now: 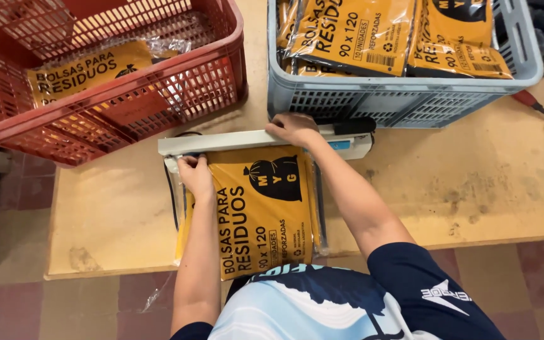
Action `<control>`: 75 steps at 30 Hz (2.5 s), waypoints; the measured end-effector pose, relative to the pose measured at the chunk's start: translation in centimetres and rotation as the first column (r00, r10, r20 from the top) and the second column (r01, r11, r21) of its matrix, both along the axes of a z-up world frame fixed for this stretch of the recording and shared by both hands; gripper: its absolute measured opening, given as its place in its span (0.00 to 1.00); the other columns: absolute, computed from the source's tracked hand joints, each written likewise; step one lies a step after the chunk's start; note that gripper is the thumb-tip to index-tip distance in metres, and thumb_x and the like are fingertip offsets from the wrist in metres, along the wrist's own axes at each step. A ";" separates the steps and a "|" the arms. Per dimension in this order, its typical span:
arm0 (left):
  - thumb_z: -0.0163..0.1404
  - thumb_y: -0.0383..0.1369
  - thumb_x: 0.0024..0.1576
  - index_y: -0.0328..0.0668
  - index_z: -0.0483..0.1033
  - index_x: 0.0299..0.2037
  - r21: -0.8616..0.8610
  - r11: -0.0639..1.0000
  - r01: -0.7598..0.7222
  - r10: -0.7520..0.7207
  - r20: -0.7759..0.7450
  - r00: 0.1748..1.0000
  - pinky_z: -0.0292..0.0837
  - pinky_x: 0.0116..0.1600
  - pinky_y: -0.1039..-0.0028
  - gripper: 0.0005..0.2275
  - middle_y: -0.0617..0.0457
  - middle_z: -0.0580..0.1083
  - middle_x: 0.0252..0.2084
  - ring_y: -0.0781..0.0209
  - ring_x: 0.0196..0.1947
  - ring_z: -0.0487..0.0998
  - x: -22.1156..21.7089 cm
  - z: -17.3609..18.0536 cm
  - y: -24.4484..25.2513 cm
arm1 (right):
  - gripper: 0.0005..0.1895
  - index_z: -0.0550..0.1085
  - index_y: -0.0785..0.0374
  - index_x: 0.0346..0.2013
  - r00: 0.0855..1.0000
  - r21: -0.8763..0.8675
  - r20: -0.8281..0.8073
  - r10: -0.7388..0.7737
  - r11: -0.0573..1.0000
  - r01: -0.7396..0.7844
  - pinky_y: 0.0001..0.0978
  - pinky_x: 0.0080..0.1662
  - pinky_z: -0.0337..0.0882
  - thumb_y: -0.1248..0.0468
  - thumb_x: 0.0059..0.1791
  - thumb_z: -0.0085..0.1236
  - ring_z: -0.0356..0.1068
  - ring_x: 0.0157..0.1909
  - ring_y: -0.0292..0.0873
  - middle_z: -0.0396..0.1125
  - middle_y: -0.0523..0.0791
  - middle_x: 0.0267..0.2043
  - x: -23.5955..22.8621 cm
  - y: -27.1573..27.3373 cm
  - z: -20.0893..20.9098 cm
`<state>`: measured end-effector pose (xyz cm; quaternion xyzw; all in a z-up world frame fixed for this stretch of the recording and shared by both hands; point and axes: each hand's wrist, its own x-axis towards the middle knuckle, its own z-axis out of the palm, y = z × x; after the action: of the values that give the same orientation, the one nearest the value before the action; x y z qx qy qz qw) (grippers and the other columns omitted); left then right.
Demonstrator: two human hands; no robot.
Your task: The person is using a manual heat sealer to seal the tops of yellow plastic bags and then sorting them into a storage bin.
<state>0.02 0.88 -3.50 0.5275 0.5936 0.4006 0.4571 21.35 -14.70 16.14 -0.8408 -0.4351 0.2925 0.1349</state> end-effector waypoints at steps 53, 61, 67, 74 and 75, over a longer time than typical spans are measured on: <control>0.48 0.28 0.62 0.32 0.67 0.49 0.000 0.840 0.543 -0.543 0.020 0.840 0.68 0.58 0.49 0.09 0.32 0.72 0.51 0.38 0.56 0.72 -4.2 16.0 -8.8 | 0.02 0.77 0.51 0.37 0.898 0.686 0.425 0.114 0.606 -0.402 0.32 0.49 0.71 0.62 0.53 0.57 0.73 0.44 0.40 0.73 0.36 0.35 -2.1 -2.2 3.9; 0.50 0.22 0.60 0.36 0.69 0.43 0.274 0.802 0.531 -0.587 0.195 0.786 0.71 0.53 0.59 0.05 0.43 0.75 0.40 0.56 0.49 0.74 -8.3 16.9 -12.4 | 0.28 0.70 0.62 0.55 0.875 0.543 0.322 0.362 0.687 -0.484 0.47 0.56 0.67 0.43 0.57 0.38 0.68 0.54 0.55 0.69 0.52 0.46 -5.7 -4.2 4.5; 0.53 0.21 0.58 0.41 0.65 0.40 0.363 0.790 0.494 -0.602 0.307 0.737 0.71 0.53 0.67 0.09 0.54 0.73 0.37 0.69 0.42 0.71 -10.3 18.2 -13.0 | 0.14 0.73 0.52 0.30 0.908 0.679 0.318 0.271 0.604 -0.418 0.32 0.36 0.72 0.49 0.53 0.53 0.73 0.30 0.44 0.68 0.38 0.23 -7.5 -5.8 4.6; 0.55 0.20 0.56 0.35 0.68 0.41 0.537 0.693 0.481 -0.673 0.242 0.699 0.73 0.49 0.69 0.09 0.48 0.77 0.37 0.66 0.40 0.76 -11.3 18.6 -13.3 | 0.20 0.66 0.51 0.20 0.865 0.809 0.501 -0.024 0.366 -0.459 0.23 0.25 0.65 0.47 0.48 0.63 0.61 0.16 0.36 0.55 0.33 0.13 -8.5 -8.6 7.0; 0.55 0.19 0.55 0.33 0.68 0.43 0.583 0.661 0.473 -0.685 0.210 0.698 0.73 0.49 0.69 0.10 0.45 0.78 0.39 0.63 0.41 0.78 -11.6 18.1 -13.1 | 0.21 0.67 0.51 0.20 0.847 0.844 0.513 -0.144 0.269 -0.465 0.24 0.24 0.65 0.45 0.46 0.65 0.59 0.15 0.36 0.55 0.33 0.14 -8.7 -9.3 7.0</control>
<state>-11.58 -12.22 14.65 0.6918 0.1570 0.4661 0.5287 12.64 -23.97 23.16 -0.5823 -0.6263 -0.2391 0.4598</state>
